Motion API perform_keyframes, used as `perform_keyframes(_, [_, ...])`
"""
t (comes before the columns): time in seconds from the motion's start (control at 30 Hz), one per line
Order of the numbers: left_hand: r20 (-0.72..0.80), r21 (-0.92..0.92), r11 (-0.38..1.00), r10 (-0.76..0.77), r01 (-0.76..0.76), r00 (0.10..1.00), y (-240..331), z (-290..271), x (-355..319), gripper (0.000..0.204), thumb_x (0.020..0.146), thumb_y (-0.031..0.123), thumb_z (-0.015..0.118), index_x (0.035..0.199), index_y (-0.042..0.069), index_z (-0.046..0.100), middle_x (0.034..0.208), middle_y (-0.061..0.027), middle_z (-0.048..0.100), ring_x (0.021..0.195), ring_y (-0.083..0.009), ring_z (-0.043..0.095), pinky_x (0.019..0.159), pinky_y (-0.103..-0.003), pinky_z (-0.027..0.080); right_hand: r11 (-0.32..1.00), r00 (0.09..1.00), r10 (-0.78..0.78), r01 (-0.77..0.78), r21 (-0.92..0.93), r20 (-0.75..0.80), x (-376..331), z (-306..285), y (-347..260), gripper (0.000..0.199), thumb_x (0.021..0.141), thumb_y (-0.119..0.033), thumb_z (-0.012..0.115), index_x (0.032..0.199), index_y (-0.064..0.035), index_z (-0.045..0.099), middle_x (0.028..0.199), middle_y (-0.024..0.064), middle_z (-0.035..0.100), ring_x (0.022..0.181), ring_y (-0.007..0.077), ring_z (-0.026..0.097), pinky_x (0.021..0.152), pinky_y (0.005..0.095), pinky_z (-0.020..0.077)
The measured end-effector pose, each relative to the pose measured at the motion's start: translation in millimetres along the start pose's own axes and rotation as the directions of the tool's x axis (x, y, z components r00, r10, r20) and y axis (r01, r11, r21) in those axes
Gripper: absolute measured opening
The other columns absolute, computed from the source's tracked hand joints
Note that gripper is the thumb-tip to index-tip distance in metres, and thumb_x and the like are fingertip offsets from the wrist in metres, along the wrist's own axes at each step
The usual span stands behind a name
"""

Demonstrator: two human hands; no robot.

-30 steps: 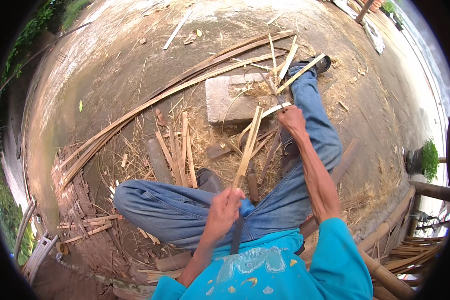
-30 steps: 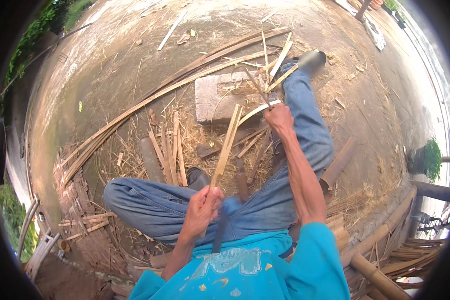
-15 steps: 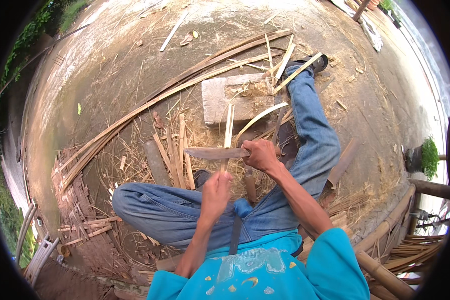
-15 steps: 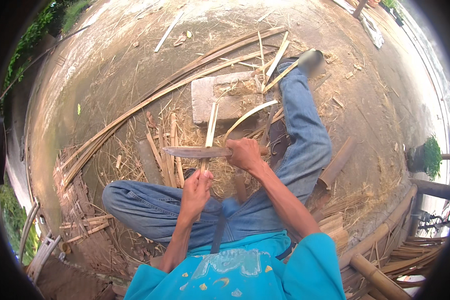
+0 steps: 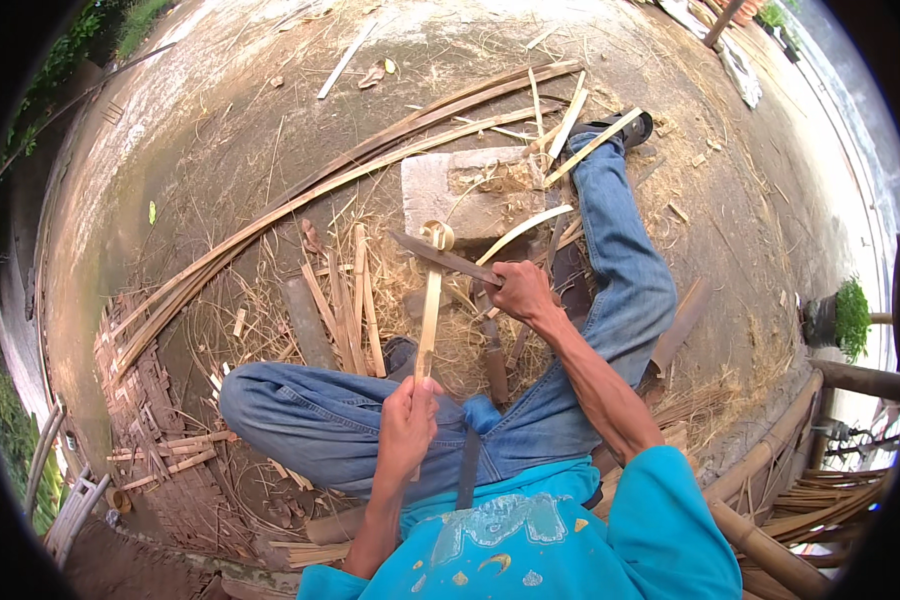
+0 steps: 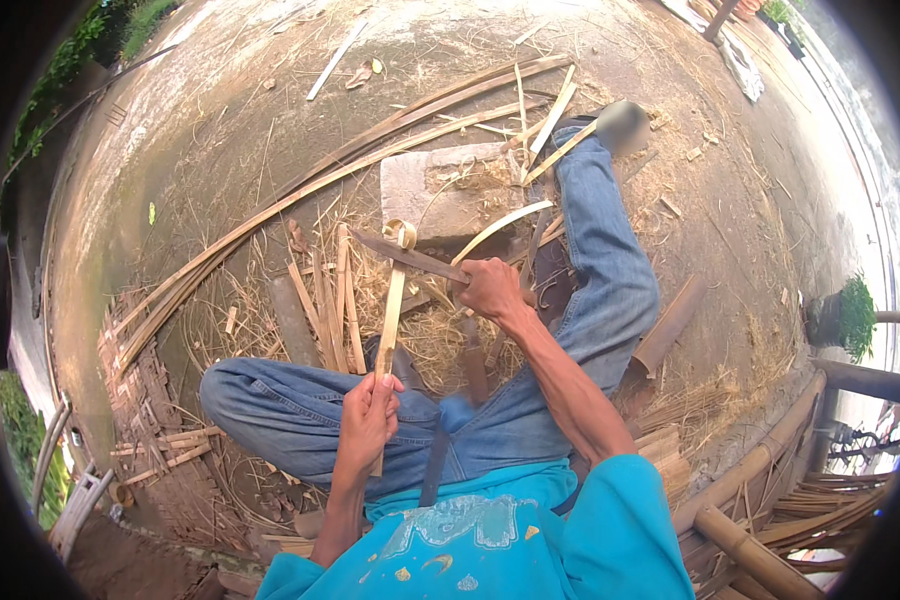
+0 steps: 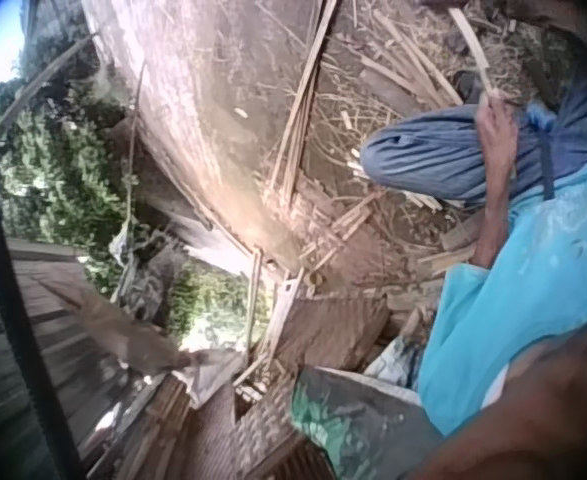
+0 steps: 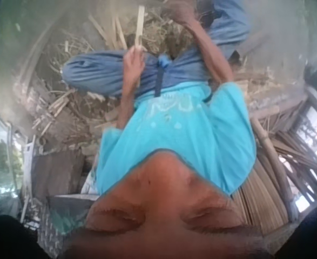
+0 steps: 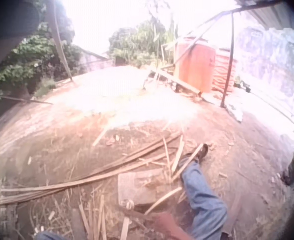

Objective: The person sits on the ground and uses a knife to shave thin strips from a bamboo stick. They repeatedly hold the stick and shave it, producing wood shavings that accumulate on the ground.

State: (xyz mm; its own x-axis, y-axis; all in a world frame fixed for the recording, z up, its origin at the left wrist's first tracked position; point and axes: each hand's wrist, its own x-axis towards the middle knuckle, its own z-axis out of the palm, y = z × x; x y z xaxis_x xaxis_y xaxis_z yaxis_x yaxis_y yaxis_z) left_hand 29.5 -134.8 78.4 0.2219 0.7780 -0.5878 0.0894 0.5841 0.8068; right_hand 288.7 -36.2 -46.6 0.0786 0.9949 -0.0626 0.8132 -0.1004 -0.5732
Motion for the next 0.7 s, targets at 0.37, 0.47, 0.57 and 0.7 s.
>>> perform_keyframes(0.37, [0.09,-0.125,0.989,-0.07,0.08,0.994,-15,-3,1,0.033,0.111,0.032,0.048,0.1,0.003,0.058,0.065,0.0065,0.038,0.047,-0.0012,0.033,0.041,-0.02,0.027,0.981,0.981,0.19,-0.189,0.039,-0.027,7,-33,17,0.021,0.085,-0.025,0.069,0.087,-0.0059,0.077,0.07,0.0224,0.069,0.066,0.0411,0.07,0.062,0.0482,0.0552])
perform_keyframes(0.47, [0.079,-0.167,0.984,-0.048,0.061,0.996,-12,-1,18,0.033,0.111,0.032,0.049,0.101,0.002,0.058,0.066,0.0063,0.038,0.046,-0.0012,0.034,0.04,-0.02,0.026,0.997,0.995,0.019,-0.027,0.077,0.102,-33,-18,-27,0.015,0.078,-0.021,0.074,0.086,-0.0088,0.075,0.07,0.0195,0.069,0.069,0.0389,0.069,0.064,0.0491,0.0535])
perform_keyframes(0.57, [0.053,-0.147,0.989,-0.023,0.031,0.998,-4,2,20,0.033,0.111,0.032,0.049,0.101,0.002,0.058,0.067,0.0064,0.038,0.046,-0.0012,0.034,0.04,-0.02,0.026,0.992,0.969,-0.12,0.124,-0.004,0.214,-61,-8,-50,0.016,0.075,-0.021,0.075,0.087,-0.0111,0.075,0.071,0.0192,0.069,0.069,0.0391,0.07,0.064,0.0499,0.0537])
perform_keyframes(0.7, [0.082,-0.116,0.993,-0.025,0.034,0.996,2,1,2,0.033,0.111,0.032,0.049,0.102,0.002,0.059,0.067,0.0064,0.039,0.047,-0.0013,0.034,0.041,-0.02,0.027,0.999,0.995,0.033,-0.03,-0.035,0.096,-28,7,-20,0.016,0.074,-0.02,0.074,0.087,-0.0112,0.075,0.074,0.0199,0.07,0.073,0.0403,0.07,0.068,0.0514,0.0543])
